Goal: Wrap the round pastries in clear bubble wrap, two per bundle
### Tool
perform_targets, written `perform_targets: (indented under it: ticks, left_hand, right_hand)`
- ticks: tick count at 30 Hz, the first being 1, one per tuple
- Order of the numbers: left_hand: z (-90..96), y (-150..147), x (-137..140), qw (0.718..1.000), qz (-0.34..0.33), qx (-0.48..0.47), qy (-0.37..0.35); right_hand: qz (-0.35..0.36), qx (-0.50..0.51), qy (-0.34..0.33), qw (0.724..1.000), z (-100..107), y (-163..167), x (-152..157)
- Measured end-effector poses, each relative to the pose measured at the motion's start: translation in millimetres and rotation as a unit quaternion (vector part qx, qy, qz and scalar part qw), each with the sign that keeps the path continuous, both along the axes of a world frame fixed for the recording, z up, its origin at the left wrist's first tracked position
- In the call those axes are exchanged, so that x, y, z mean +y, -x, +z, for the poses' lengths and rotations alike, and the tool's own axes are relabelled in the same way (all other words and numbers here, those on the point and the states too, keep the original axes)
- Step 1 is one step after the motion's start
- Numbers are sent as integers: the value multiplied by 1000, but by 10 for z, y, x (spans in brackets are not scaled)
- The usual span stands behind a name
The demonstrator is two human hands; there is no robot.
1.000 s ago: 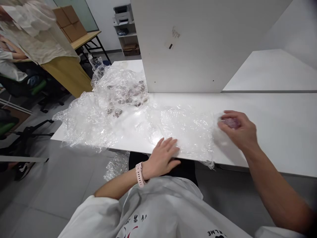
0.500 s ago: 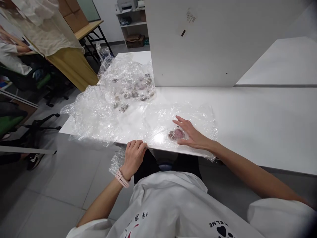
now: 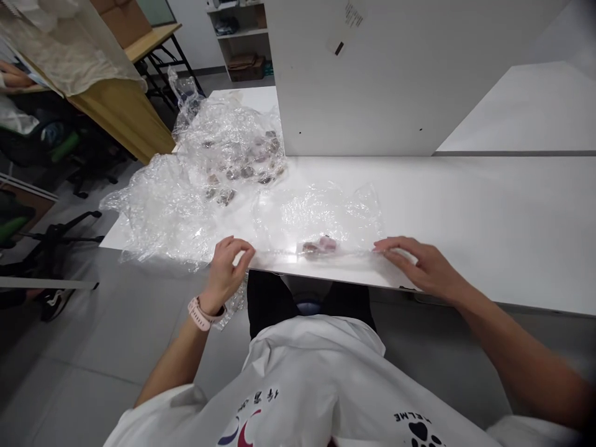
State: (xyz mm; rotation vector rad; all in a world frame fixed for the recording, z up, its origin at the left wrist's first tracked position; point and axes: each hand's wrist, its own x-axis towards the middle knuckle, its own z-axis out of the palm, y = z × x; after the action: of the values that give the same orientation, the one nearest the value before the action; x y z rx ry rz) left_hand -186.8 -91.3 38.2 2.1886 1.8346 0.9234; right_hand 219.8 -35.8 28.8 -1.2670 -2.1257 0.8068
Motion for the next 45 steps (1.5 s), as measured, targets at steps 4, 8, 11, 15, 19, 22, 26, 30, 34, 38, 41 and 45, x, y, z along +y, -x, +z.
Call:
perform_targets:
  ticks: [4, 8, 11, 15, 19, 22, 26, 30, 34, 38, 41, 45]
  left_hand:
    - [114, 71, 457, 996, 79, 39, 28]
    - [118, 68, 951, 981, 129, 138, 34]
    - [80, -154, 1111, 978, 120, 155, -66]
    - [-99, -669, 1025, 987, -115, 112, -26]
    - [-330, -967, 1005, 956, -244, 105, 124]
    - [-399, -947, 1029, 957, -244, 81, 132]
    - [-387, -794, 796, 962, -252, 66, 86]
    - [-373, -659, 451, 966, -234, 99, 54]
    - [-254, -569, 496, 978, -172, 36, 115]
    - [-81, -553, 957, 960, -116, -29, 252]
    - [-15, -601, 1238, 958, -59, 55, 277]
    - [18, -713, 1035, 977, -22, 185, 101]
  right_hand:
    - [-35, 25, 44, 998, 312, 184, 491]
    - [-47, 8, 83, 995, 232, 400, 1082]
    - [-42, -61, 47, 996, 6, 528, 1389]
    - [-72, -85, -62, 992, -177, 636, 1432]
    - [-6, -79, -153, 985, -217, 726, 1162]
    - [143, -109, -134, 975, -292, 729, 916]
    - [198, -126, -103, 967, -407, 572, 600]
    - [182, -95, -132, 970, -423, 439, 319]
    - [123, -107, -120, 979, -290, 463, 317]
    - [77, -101, 58, 990, -104, 556, 675]
    - [43, -114, 158, 980, -39, 632, 944]
    - [-47, -183, -23, 982, -35, 672, 909]
